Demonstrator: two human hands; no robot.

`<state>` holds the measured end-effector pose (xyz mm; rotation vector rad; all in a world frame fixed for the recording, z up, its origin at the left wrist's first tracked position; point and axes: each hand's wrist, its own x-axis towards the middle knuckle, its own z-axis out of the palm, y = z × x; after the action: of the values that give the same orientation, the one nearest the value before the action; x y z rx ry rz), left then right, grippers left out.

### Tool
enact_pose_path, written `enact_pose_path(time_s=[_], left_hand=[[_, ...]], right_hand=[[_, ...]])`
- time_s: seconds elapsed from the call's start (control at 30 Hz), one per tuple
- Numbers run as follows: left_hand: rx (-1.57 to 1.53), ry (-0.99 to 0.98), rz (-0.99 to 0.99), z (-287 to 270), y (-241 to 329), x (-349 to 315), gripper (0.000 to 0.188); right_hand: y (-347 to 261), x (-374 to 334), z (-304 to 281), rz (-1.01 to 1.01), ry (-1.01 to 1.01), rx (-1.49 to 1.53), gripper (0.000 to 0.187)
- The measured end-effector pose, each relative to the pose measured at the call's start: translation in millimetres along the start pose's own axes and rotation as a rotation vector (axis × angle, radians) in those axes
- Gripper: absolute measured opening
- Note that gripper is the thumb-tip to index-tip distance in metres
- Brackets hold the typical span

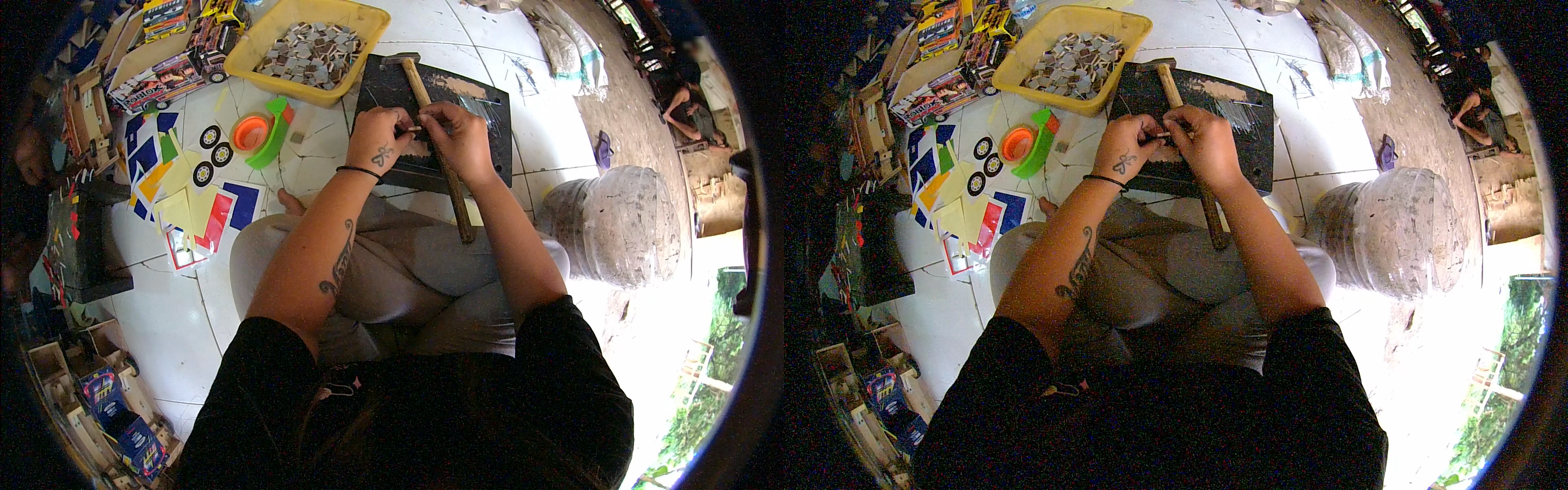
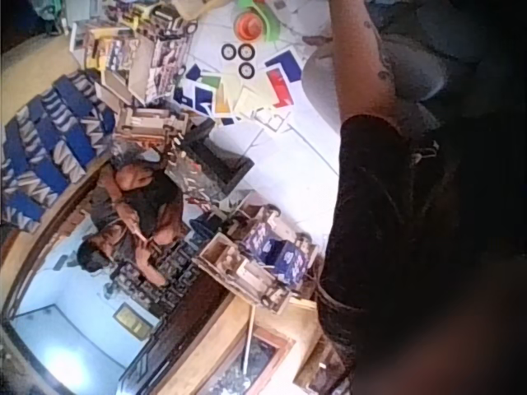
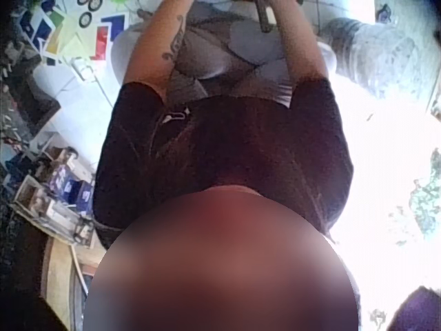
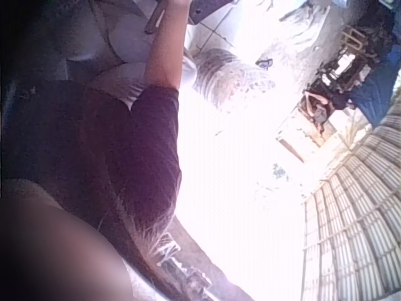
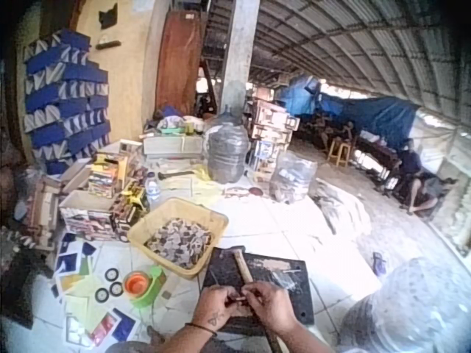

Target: The person sits on the floor and uses a hammer to break small rectangular blocks into smaller pieces on a black board. They repeatedly pick up blocks, strike them, and place the resulting fragments into a nearby container.

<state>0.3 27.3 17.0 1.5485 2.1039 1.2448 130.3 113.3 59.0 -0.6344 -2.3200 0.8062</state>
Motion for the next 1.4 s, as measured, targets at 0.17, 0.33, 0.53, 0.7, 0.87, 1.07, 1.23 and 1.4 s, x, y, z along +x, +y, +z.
enact_pose_path(time_s=[0.17,0.33,0.53,0.7,0.87,1.07,1.23,1.4], left_hand=[[0.001,0.014,0.015,0.9,-0.8,0.0,0.014],[-0.026,0.003,0.0,0.7,-1.1,0.1,0.014],[-0.009,0.068,0.106,2.9,-1.8,0.7,0.013],[-0.026,0.148,0.203,4.9,-1.7,1.3,0.011],[-0.104,0.149,0.182,7.4,-1.1,-0.4,0.01],[-0.134,0.155,0.202,10.0,-2.7,0.3,0.011],[-0.098,0.155,0.209,10.6,-2.9,-0.1,0.01],[-0.121,0.149,0.205,10.2,-3.1,-1.2,0.01]], right_hand=[[0.6,-1.1,0.1,0.004,0.002,-0.002,0.012],[0.0,0.3,-0.1,-0.025,0.007,0.001,0.012],[2.3,0.0,2.5,-0.044,0.007,-0.026,0.011],[-6.2,1.6,-3.3,-0.014,-0.044,-0.086,0.013],[-21.1,-20.3,-24.1,0.259,-0.258,-0.575,0.059],[0.7,-53.8,-18.3,0.411,-0.268,-0.54,0.057],[-11.2,-96.5,-69.2,0.556,-0.217,0.09,0.039],[-62.1,-151.0,-113.4,0.507,-0.238,-0.147,0.046]])
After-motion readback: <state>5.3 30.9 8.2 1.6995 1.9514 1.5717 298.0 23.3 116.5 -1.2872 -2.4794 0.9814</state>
